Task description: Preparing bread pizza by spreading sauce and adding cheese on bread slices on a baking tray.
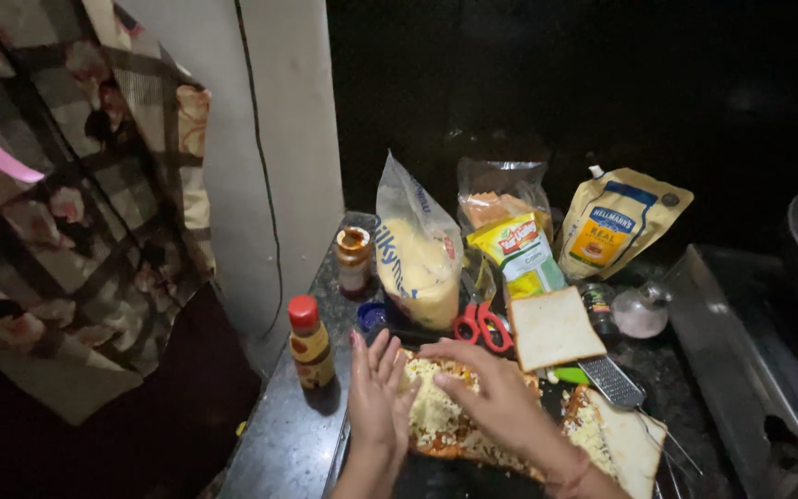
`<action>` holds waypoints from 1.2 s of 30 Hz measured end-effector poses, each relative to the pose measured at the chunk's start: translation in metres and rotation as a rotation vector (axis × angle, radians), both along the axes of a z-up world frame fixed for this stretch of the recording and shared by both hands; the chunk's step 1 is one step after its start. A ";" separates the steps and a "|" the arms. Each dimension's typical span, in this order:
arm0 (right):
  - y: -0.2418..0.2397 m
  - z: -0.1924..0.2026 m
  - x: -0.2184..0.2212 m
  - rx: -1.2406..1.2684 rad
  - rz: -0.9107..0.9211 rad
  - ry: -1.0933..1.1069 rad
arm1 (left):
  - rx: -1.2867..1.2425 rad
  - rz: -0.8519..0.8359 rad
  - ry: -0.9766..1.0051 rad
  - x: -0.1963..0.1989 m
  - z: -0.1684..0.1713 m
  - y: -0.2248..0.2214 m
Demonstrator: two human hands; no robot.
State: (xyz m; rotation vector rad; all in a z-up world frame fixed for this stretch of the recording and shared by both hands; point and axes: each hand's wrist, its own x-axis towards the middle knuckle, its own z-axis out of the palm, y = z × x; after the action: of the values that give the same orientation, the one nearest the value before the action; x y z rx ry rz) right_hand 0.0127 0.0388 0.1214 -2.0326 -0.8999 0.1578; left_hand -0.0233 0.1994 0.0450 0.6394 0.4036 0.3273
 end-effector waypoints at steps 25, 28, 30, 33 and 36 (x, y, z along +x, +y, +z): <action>-0.037 -0.036 0.040 -0.005 -0.260 0.117 | 0.120 -0.187 -0.005 -0.017 0.130 -0.032; -0.067 -0.035 0.072 -0.120 -0.393 0.227 | 0.247 -0.152 0.020 -0.016 0.134 -0.018; -0.080 -0.038 0.080 -0.117 -0.304 0.171 | 0.251 -0.143 -0.017 -0.006 0.101 -0.006; -0.079 -0.016 0.066 -0.131 -0.329 0.180 | 0.255 -0.141 -0.057 -0.001 0.078 0.001; -0.076 -0.010 0.052 -0.267 -0.476 0.155 | 0.217 -0.151 -0.078 0.003 0.057 0.003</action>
State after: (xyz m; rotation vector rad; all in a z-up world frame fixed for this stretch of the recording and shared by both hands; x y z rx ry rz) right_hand 0.0643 -0.0367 0.1112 -2.3847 -0.2930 0.1743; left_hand -0.0204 0.2021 0.1021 0.8622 0.2450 0.2529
